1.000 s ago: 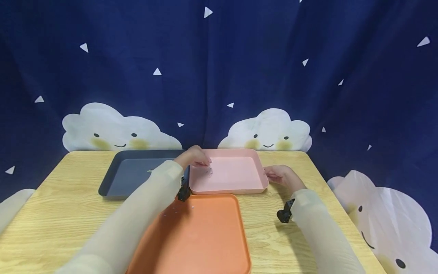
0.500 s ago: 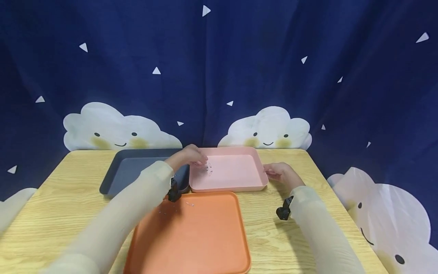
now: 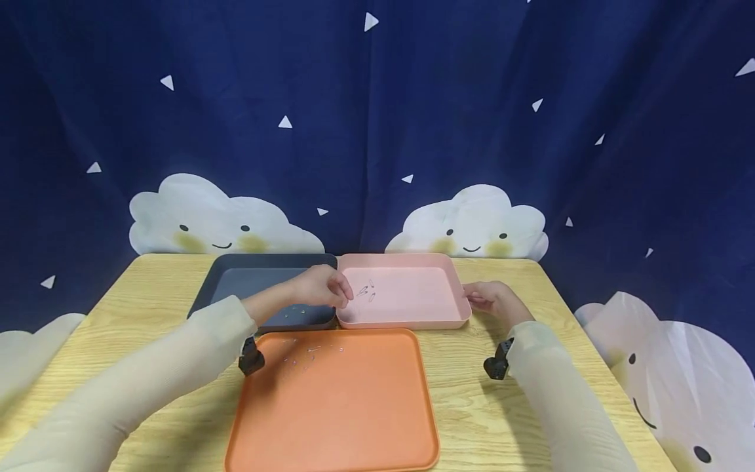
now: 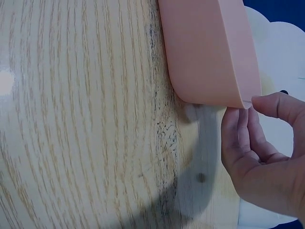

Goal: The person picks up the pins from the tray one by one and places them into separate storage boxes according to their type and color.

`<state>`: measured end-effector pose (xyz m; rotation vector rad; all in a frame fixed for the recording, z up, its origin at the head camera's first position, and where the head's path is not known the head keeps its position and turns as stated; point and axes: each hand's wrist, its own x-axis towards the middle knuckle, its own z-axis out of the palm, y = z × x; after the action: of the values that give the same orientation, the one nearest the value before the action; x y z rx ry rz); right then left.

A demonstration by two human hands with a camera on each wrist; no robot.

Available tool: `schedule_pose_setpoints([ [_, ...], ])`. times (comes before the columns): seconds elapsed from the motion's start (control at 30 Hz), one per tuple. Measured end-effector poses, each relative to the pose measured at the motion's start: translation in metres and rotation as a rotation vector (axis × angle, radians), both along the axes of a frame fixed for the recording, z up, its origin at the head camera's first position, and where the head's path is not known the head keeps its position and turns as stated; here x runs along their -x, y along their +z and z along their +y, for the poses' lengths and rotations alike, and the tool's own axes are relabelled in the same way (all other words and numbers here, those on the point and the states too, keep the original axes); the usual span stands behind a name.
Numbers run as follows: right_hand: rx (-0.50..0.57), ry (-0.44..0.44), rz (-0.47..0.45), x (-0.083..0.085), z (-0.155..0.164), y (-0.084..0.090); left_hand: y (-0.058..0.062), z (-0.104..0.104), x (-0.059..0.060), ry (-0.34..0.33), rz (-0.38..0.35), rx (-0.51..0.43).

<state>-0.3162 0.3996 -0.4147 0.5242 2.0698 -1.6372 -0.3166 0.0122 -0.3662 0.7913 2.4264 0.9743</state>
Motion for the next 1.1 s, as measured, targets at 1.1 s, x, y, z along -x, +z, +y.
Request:
schedule_pose_setpoints([
  [1.1, -0.030, 0.005, 0.007, -0.001, -0.002, 0.000, -0.065, -0.004, -0.072, -0.278, 0.678, 0.371],
])
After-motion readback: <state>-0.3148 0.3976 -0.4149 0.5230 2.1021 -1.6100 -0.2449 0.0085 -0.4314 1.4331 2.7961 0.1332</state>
